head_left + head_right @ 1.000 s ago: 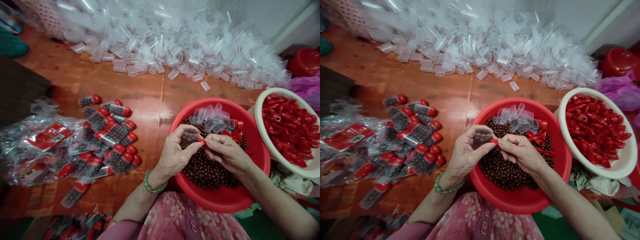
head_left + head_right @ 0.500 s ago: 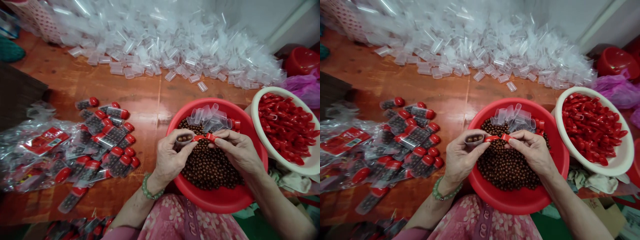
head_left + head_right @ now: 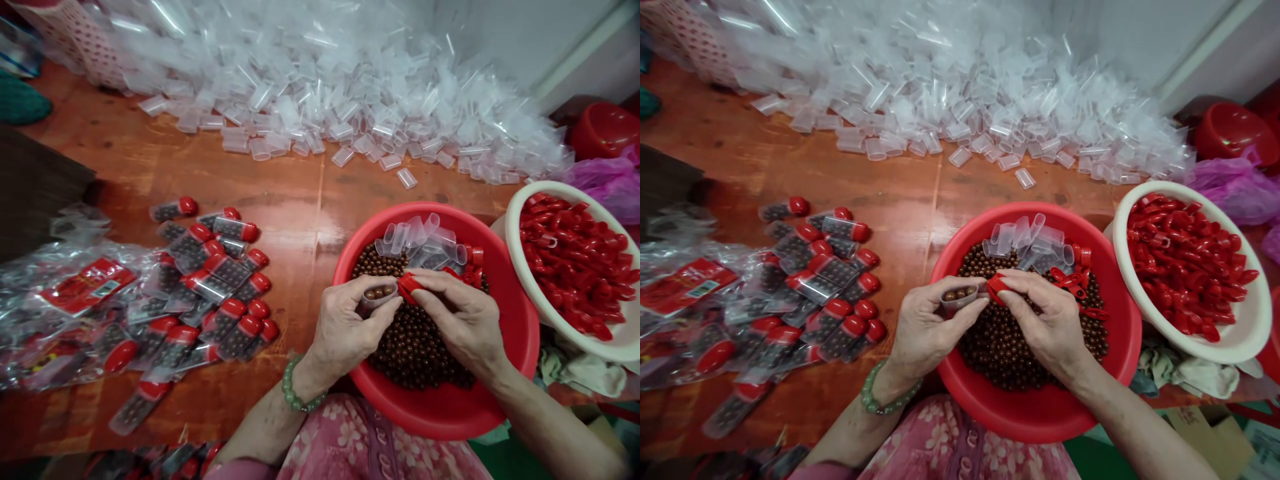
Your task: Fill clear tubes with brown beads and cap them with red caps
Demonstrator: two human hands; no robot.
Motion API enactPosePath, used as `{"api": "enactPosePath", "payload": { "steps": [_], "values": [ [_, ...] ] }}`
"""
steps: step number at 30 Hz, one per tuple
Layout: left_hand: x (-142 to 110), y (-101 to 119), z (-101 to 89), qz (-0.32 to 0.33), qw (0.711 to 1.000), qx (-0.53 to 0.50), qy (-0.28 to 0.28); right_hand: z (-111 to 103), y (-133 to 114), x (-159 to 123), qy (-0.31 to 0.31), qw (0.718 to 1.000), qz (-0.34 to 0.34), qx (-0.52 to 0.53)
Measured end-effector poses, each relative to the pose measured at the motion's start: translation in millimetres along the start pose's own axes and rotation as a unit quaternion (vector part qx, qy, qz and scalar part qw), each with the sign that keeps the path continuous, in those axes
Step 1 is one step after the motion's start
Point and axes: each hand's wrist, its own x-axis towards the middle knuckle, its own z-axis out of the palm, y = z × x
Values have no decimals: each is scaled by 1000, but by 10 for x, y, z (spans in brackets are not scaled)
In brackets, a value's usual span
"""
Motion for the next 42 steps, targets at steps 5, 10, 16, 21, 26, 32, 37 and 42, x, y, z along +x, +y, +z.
{"api": "enactPosePath", "payload": {
  "steps": [5, 10, 16, 21, 26, 32, 37, 42],
  "values": [
    [26, 2, -10, -58, 998, -38, 6, 88, -16, -94, -17, 977, -155, -142],
    [47, 0, -30, -83, 990, -113, -26, 45, 19, -69, -44, 953, -207, -215],
    [63, -14, -61, -80, 985, -138, -68, -73, 85, -76, -99, 940, -236, -224],
    [75, -28, -56, -50, 987, -134, -77, -108, 60, -94, -79, 963, -192, -172],
    [76, -17, -48, -41, 989, -100, -96, -130, -47, -91, -23, 996, -79, -29],
    [76, -25, -45, -47, 988, -80, -120, -95, -93, -12, -18, 998, 38, 49],
    [76, -27, -64, -94, 978, -120, -145, -163, -101, 134, -8, 999, 17, 27],
    [75, -7, -91, -114, 962, -185, -165, -146, -236, 309, -48, 989, -131, -42]
  ]
}}
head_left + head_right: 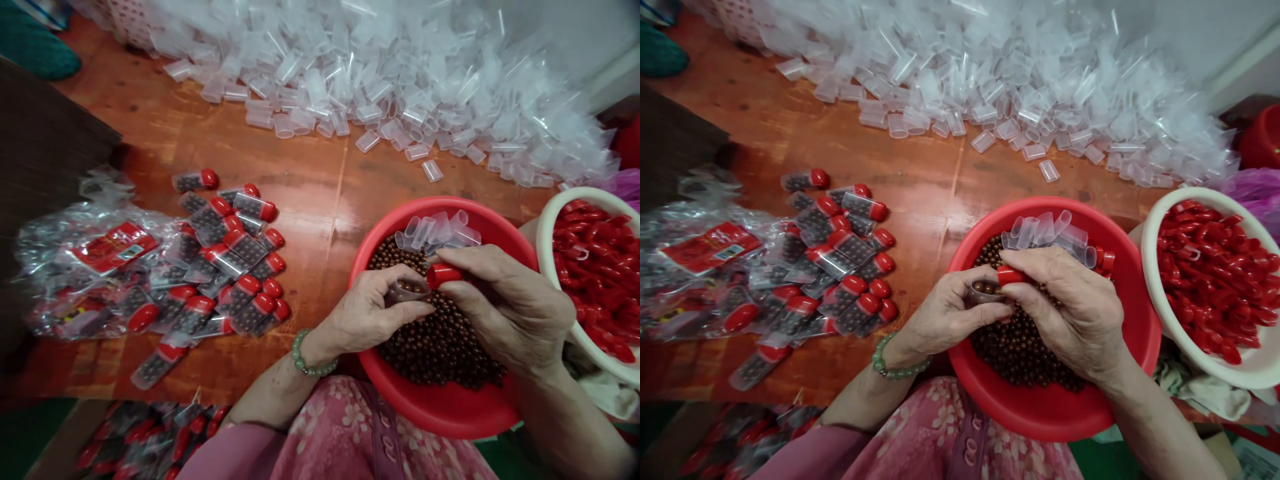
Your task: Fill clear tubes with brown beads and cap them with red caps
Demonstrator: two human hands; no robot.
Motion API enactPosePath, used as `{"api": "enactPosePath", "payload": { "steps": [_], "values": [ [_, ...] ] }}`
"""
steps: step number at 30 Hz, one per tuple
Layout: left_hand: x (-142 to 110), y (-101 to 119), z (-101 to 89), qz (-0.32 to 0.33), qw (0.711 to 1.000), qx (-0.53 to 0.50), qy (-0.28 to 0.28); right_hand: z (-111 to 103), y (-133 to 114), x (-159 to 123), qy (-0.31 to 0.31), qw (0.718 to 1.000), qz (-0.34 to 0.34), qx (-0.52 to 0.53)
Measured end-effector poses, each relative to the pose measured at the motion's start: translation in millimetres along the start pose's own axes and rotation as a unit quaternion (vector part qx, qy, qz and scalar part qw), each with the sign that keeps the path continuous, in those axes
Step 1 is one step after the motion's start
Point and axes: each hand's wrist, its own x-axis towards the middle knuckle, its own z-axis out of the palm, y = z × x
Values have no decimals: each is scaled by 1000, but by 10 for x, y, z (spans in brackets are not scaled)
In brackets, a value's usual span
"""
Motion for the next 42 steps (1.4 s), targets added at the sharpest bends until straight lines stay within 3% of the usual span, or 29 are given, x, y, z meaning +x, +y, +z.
{"api": "enactPosePath", "payload": {
  "steps": [3, 8, 12, 22, 29, 37, 40, 42],
  "values": [
    [-1, -8, -9, 0, 999, -35, -24, 43, -28, 64, -32, 998, -41, -42],
    [16, -56, -31, 7, 998, -32, -61, 55, 25, 64, -52, 994, -97, 15],
    [23, -46, -51, 39, 996, -9, -77, 4, 44, 57, -85, 992, -96, 18],
    [42, -20, -66, 22, 994, 60, -85, -28, 40, 64, -121, 990, -64, 24],
    [69, -54, -87, 46, 990, 94, -94, -28, 22, 48, -131, 987, -88, -10],
    [68, -31, -82, 8, 982, 162, -97, -73, 30, 85, -168, 983, -65, 40],
    [82, -57, -86, 14, 986, 136, -100, -48, 47, 47, -156, 984, -87, -6],
    [93, -79, -88, 25, 992, 64, -106, -5, 59, 5, -134, 983, -114, -52]
  ]
}}
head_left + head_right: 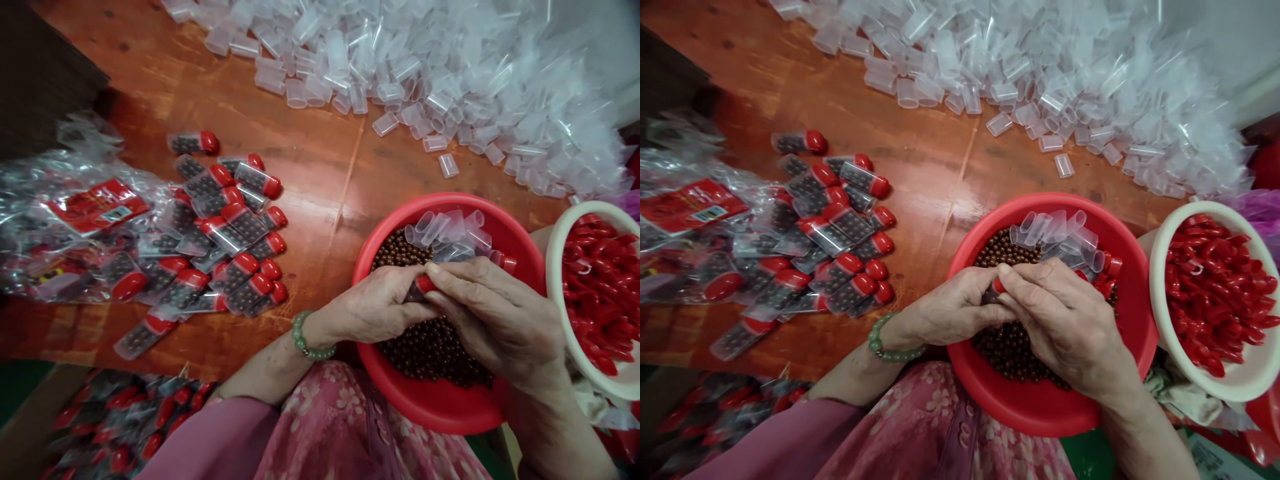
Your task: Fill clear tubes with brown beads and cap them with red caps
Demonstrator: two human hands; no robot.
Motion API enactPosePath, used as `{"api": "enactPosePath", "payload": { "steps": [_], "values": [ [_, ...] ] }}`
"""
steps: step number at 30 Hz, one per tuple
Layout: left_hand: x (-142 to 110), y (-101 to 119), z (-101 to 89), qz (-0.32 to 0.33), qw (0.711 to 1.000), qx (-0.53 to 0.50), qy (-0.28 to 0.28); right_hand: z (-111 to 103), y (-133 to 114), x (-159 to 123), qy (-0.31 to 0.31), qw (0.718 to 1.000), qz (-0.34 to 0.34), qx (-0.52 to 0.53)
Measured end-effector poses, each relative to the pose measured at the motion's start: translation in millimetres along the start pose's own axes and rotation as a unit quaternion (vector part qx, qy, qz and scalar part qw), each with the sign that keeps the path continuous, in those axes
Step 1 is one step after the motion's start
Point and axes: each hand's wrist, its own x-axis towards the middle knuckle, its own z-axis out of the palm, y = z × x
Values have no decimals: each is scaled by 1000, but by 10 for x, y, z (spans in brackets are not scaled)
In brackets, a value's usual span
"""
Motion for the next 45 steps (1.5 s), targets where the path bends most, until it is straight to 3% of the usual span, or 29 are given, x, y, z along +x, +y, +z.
{"api": "enactPosePath", "payload": {
  "steps": [3, 6, 8, 12, 18, 27, 32, 40, 45],
  "values": [
    [9, -4, -5, -18, 991, -134, 1, 97, -6, -19, -4, 998, -13, -65],
    [9, 18, -11, -69, 976, -206, 8, 199, -11, 0, -38, 992, 5, -120],
    [11, 27, -12, -74, 967, -242, 12, 270, -2, 15, -24, 987, 5, -159],
    [22, 16, -2, -50, 963, -265, 14, 366, 48, 26, 32, 977, -26, -207],
    [19, 2, 14, -55, 963, -262, 2, 348, 103, 37, 56, 966, -89, -238],
    [0, -2, 25, -64, 967, -248, 14, 395, 121, 0, 69, 962, -99, -243],
    [11, -10, 27, -40, 965, -259, 23, 344, 100, 36, 11, 969, -67, -238],
    [-80, -28, -68, -89, 907, -407, -70, 286, 87, -19, 37, 990, -35, -134],
    [-64, 6, -48, -115, 902, -413, -53, 280, 98, -10, 77, 984, -74, -142]
  ]
}}
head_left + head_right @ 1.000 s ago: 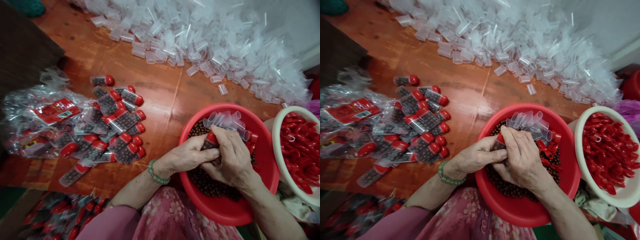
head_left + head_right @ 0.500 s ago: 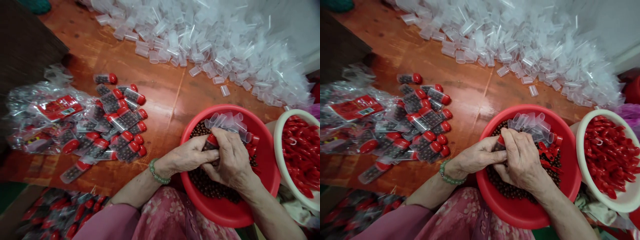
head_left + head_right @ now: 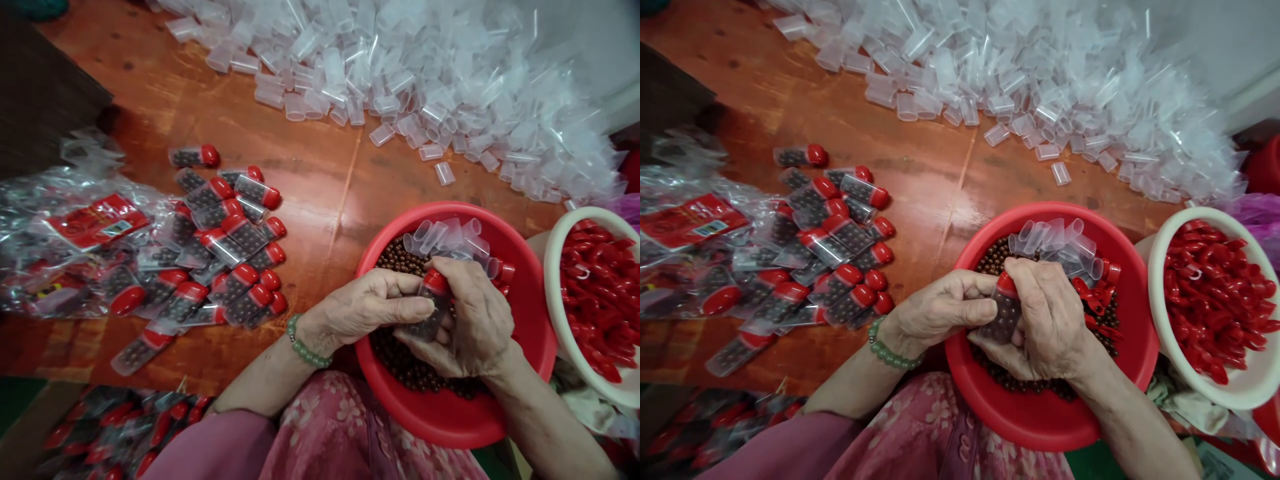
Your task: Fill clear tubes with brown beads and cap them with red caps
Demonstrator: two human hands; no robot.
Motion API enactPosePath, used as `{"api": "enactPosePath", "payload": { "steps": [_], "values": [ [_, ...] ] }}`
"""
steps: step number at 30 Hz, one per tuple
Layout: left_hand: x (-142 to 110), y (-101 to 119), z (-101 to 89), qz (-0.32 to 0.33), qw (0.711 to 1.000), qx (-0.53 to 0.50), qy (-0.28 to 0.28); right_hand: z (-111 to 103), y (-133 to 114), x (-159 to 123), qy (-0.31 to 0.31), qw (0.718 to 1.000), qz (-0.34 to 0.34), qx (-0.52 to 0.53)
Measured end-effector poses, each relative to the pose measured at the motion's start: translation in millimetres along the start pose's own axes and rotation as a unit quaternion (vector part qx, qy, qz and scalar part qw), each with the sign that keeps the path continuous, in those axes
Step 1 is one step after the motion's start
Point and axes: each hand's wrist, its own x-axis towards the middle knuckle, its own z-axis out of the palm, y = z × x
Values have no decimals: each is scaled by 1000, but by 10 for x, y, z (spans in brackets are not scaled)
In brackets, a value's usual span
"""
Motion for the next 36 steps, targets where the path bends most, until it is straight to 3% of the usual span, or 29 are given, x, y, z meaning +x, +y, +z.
{"api": "enactPosePath", "payload": {
  "steps": [3, 7, 11, 19, 29, 32, 36],
  "values": [
    [14, -3, 15, 4, 1000, -4, 6, -4, -3, 16, -21, 1000, 1, 4],
    [14, -7, 22, 28, 999, 12, 18, -52, 8, 18, -75, 995, 54, 24],
    [0, -2, 22, 26, 998, 42, 43, -154, 65, 20, -123, 982, 81, 118],
    [-2, 64, 0, 37, 992, 117, 26, -200, 135, 60, -20, 939, 169, 298],
    [-19, 97, -21, 0, 991, 136, -6, -236, 197, 31, -51, 853, 264, 448],
    [-21, 107, -18, 4, 991, 131, -4, -267, 162, 46, -40, 870, 276, 406],
    [-13, 94, -15, 12, 992, 125, 8, -293, 146, 50, -35, 912, 194, 360]
  ]
}}
